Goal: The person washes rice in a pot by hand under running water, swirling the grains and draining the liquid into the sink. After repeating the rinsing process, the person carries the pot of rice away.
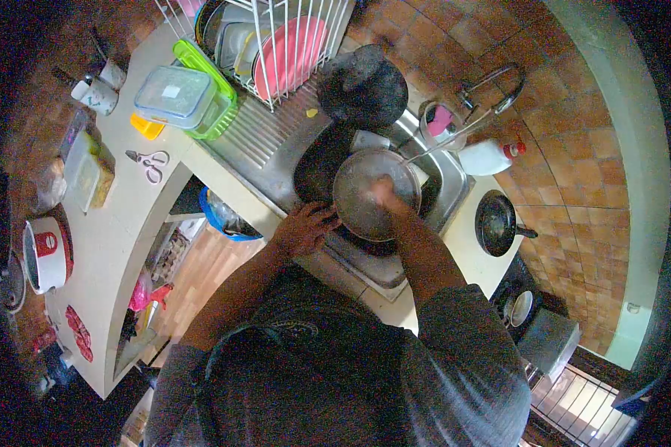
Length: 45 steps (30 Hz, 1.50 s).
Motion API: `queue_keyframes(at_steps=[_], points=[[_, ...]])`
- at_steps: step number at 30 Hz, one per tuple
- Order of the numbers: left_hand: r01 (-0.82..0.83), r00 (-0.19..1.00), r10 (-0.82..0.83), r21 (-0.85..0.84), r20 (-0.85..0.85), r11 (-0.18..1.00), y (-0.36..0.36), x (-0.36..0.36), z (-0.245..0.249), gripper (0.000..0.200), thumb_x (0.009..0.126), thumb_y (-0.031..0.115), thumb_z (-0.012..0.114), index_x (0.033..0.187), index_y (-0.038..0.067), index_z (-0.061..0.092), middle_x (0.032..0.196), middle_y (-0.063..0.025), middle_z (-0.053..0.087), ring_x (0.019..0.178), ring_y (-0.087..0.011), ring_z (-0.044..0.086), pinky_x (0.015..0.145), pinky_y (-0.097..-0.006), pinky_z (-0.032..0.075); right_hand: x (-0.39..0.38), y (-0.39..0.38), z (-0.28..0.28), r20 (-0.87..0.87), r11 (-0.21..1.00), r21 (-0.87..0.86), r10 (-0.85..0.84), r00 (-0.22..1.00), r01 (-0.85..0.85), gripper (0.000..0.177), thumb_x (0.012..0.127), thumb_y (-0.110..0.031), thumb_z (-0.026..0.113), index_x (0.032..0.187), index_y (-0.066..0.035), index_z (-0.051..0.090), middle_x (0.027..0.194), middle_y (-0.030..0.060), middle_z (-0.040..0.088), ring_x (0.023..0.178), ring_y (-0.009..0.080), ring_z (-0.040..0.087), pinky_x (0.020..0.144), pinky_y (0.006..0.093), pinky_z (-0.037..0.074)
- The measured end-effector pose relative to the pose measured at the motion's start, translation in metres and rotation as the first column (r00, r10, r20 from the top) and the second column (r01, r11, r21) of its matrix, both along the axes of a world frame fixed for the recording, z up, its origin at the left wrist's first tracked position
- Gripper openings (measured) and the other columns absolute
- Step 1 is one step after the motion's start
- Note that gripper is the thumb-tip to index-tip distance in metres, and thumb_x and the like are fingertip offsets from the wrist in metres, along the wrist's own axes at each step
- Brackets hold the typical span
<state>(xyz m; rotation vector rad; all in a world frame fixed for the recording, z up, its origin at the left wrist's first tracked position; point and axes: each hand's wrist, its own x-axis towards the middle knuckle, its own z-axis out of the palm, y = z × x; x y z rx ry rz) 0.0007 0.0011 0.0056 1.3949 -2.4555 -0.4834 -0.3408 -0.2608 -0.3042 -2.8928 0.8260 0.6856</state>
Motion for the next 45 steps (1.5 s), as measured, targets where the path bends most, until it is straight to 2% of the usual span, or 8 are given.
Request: queue_keyframes(at_steps=[3, 5, 6, 8, 15, 36, 44, 45], points=[[0.002, 1.0, -0.002, 0.005, 0.006, 1.0, -0.001, 0.0, -0.005, 0.063, 0.083, 0.032, 0.069, 0.144, 0.028, 0.054, 0.156, -0.0036, 0.042, 0.137, -0.034, 0.042, 0.108, -0.0557, 0.041, 0.005, 0.017, 0.007, -0.022, 0.872, -0.065, -0.487, 0.873, 0.485, 0.036, 0.079, -0.031, 0.07, 0.103, -0.005, 0.071, 0.091, 0.0161, 0.072, 0.094, 0.0367, 0.067, 0.09, 0.0528, 0.049], [-0.002, 1.0, 0.002, 0.006, -0.001, 1.0, 0.0, -0.001, -0.01, 0.061, 0.085, 0.034, 0.068, 0.144, 0.029, 0.054, 0.157, -0.002, 0.04, 0.137, -0.0331, 0.041, 0.11, -0.0556, 0.038, 0.078, 0.048, 0.112, 0.329, 0.541, 0.403, -0.838, 0.435, 0.738, 0.019, 0.082, -0.024, 0.069, 0.084, -0.006, 0.074, 0.091, 0.0132, 0.073, 0.079, 0.0327, 0.07, 0.067, 0.0487, 0.054], [0.001, 1.0, -0.001, -0.006, 0.01, 1.0, 0.001, -0.001, -0.012, 0.061, 0.085, 0.034, 0.068, 0.144, 0.029, 0.054, 0.157, -0.0019, 0.04, 0.137, -0.0333, 0.041, 0.11, -0.0557, 0.038, 0.041, 0.031, 0.05, 0.329, 0.541, 0.404, -0.838, 0.435, 0.737, 0.019, 0.082, -0.024, 0.069, 0.084, -0.006, 0.074, 0.091, 0.0132, 0.073, 0.079, 0.0327, 0.07, 0.067, 0.0487, 0.054], [0.002, 1.0, -0.002, -0.018, 0.024, 1.0, 0.001, 0.0, -0.014, 0.061, 0.084, 0.034, 0.068, 0.144, 0.029, 0.054, 0.156, -0.0018, 0.04, 0.137, -0.0334, 0.041, 0.11, -0.0558, 0.038, 0.004, 0.008, -0.086, 0.51, 0.926, -0.141, -0.235, 0.827, 0.351, 0.029, 0.096, -0.027, 0.055, 0.111, -0.006, 0.068, 0.099, 0.0139, 0.071, 0.085, 0.033, 0.069, 0.079, 0.0527, 0.052], [0.009, 0.999, -0.011, -0.066, -0.031, 0.998, 0.0, 0.0, -0.011, 0.064, 0.082, 0.033, 0.07, 0.143, 0.026, 0.054, 0.156, -0.0032, 0.041, 0.136, -0.0334, 0.043, 0.107, -0.0547, 0.042, 0.011, 0.062, -0.08, 0.389, 0.848, 0.196, -0.528, 0.755, 0.493, 0.028, 0.096, -0.027, 0.054, 0.111, -0.007, 0.069, 0.099, 0.013, 0.071, 0.085, 0.0314, 0.068, 0.079, 0.0502, 0.053], [-0.012, 1.0, 0.013, -0.048, 0.027, 0.999, 0.0, -0.002, -0.003, 0.059, 0.083, 0.034, 0.068, 0.141, 0.027, 0.058, 0.154, -0.0027, 0.044, 0.136, -0.031, 0.043, 0.11, -0.0545, 0.038, -0.038, 0.07, 0.005, -0.467, -0.14, 0.753, -0.802, 0.373, 0.643, 0.027, 0.098, -0.028, 0.054, 0.11, -0.01, 0.069, 0.098, 0.0098, 0.07, 0.088, 0.0258, 0.067, 0.079, 0.0419, 0.056], [-0.005, 0.999, 0.003, -0.053, -0.042, 0.999, 0.0, -0.001, -0.008, 0.067, 0.081, 0.033, 0.071, 0.144, 0.027, 0.052, 0.156, -0.0033, 0.042, 0.136, -0.0354, 0.042, 0.107, -0.0562, 0.043, 0.035, 0.077, 0.134, -0.521, -0.51, 0.851, -0.85, 0.079, 0.121, 0.026, 0.102, -0.023, 0.048, 0.111, -0.007, 0.066, 0.095, 0.0077, 0.069, 0.074, 0.0243, 0.067, 0.063, 0.0431, 0.055], [-0.004, 1.0, 0.003, -0.058, -0.02, 0.998, 0.0, -0.002, -0.007, 0.067, 0.08, 0.034, 0.072, 0.144, 0.027, 0.052, 0.155, -0.0033, 0.042, 0.135, -0.0357, 0.043, 0.106, -0.056, 0.043, -0.003, 0.068, 0.084, -0.52, -0.51, 0.852, -0.85, 0.08, 0.12, 0.026, 0.102, -0.023, 0.048, 0.111, -0.007, 0.066, 0.095, 0.0077, 0.069, 0.074, 0.0243, 0.067, 0.063, 0.0431, 0.055]])
